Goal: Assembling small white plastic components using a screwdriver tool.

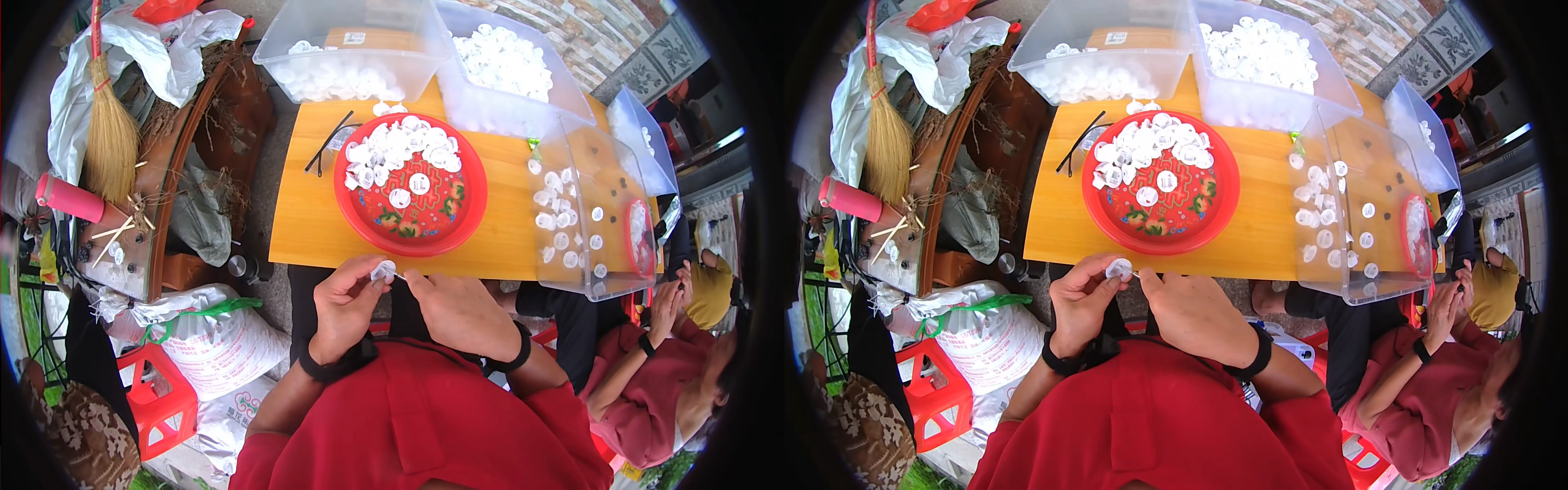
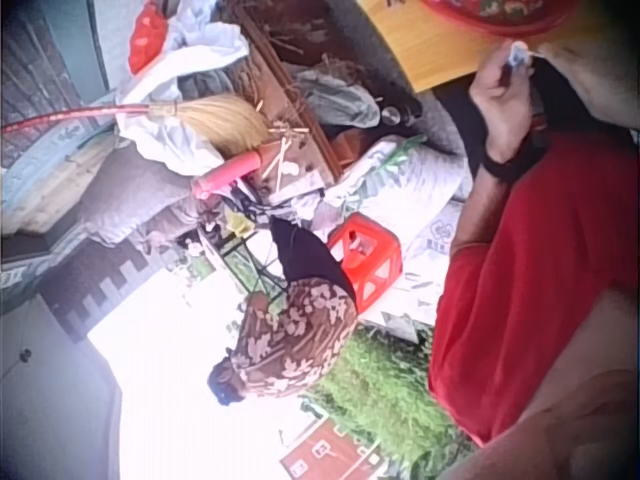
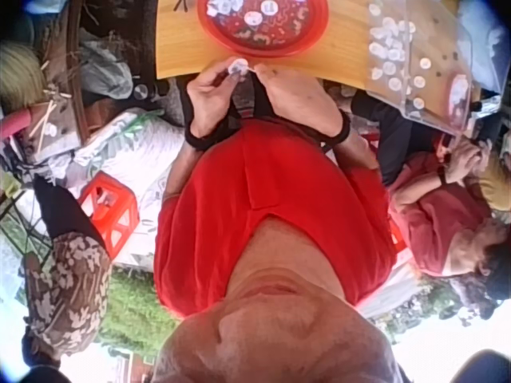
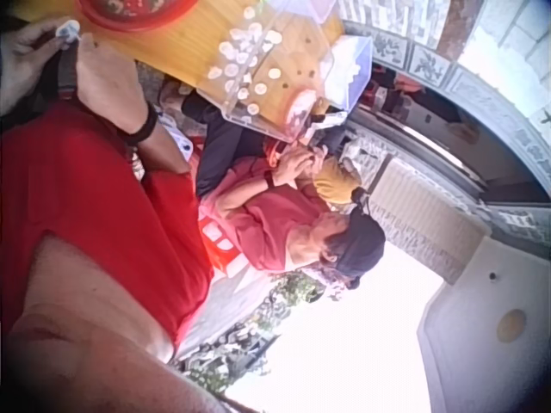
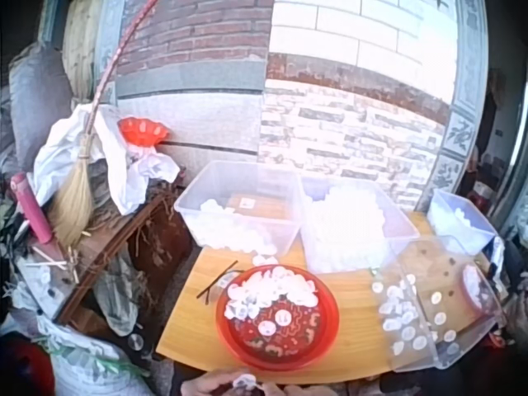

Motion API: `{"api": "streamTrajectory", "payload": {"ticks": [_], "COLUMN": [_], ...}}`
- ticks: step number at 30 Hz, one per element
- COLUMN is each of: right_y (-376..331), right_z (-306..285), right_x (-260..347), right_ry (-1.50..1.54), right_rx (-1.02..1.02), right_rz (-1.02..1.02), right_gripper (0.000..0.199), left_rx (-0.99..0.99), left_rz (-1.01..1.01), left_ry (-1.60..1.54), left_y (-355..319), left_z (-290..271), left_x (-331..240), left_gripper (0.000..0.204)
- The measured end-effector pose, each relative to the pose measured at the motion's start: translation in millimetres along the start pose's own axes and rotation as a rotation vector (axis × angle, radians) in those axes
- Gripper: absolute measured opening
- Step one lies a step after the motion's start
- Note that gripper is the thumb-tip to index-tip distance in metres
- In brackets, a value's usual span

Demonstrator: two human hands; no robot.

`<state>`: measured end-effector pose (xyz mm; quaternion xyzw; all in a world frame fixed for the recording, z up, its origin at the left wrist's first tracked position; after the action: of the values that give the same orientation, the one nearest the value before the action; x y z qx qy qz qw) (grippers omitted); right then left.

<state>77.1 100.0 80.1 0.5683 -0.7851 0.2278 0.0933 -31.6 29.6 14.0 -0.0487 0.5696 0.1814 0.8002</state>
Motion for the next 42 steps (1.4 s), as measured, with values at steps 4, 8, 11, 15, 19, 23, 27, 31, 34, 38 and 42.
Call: {"api": "streamTrajectory", "payload": {"ticks": [4,8,11,15,19,23,27,31,34,38,42], "right_y": [7.1,10.8,12.4,-4.7,-10.6,-10.7,-7.3,-5.7,-5.4,-3.6,-4.9], "right_z": [-8.2,-8.9,-1.2,-10.1,-9.3,-5.6,-4.3,-4.4,-5.8,-4.5,-6.5], "right_x": [-0.6,-4.8,-16.5,-20.5,-18.1,-15.7,-11.9,-10.4,-9.4,-6.9,8.0], "right_ry": [-0.047,-0.060,0.136,0.527,0.460,0.385,0.319,0.265,0.233,0.120,-0.204], "right_rx": [0.082,0.058,-0.063,-0.291,-0.251,-0.210,-0.181,-0.160,-0.143,-0.131,-0.147], "right_rz": [0.008,-0.018,-0.066,-0.106,-0.047,-0.025,-0.023,-0.011,0.011,0.011,-0.029], "right_gripper": [0.019,0.015,0.017,0.026,0.030,0.026,0.021,0.019,0.019,0.023,0.039], "left_rx": [0.018,0.007,-0.042,-0.042,-0.055,-0.045,-0.008,0.005,0.006,0.024,-0.005], "left_rz": [-0.004,-0.052,-0.021,-0.013,-0.004,-0.015,0.020,0.046,0.048,0.033,-0.009], "left_ry": [0.084,-0.008,-0.160,-0.180,-0.131,-0.063,-0.046,-0.049,-0.062,-0.081,-0.084], "left_y": [0.7,6.5,8.3,7.7,6.8,7.2,7.3,7.1,7.8,7.6,6.5], "left_z": [-2.0,-5.4,-12.3,-13.1,-11.6,-7.2,-3.3,-1.8,-0.8,-1.3,-3.2], "left_x": [5.4,10.1,11.0,10.3,5.5,1.6,-1.7,-3.2,-2.3,-0.3,2.4], "left_gripper": [0.026,0.026,0.026,0.028,0.028,0.026,0.025,0.025,0.026,0.025,0.025]}}
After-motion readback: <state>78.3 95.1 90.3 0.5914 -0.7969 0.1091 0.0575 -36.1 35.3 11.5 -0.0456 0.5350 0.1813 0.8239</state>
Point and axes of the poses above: each hand's wrist, its own y-axis towards the middle knuckle, its own z-axis out of the palm, x = y × z, the point moved 6 cm from there along y, towards the middle knuckle, and after that the axes turned 11 degrees about x, right-handed, at the moved point
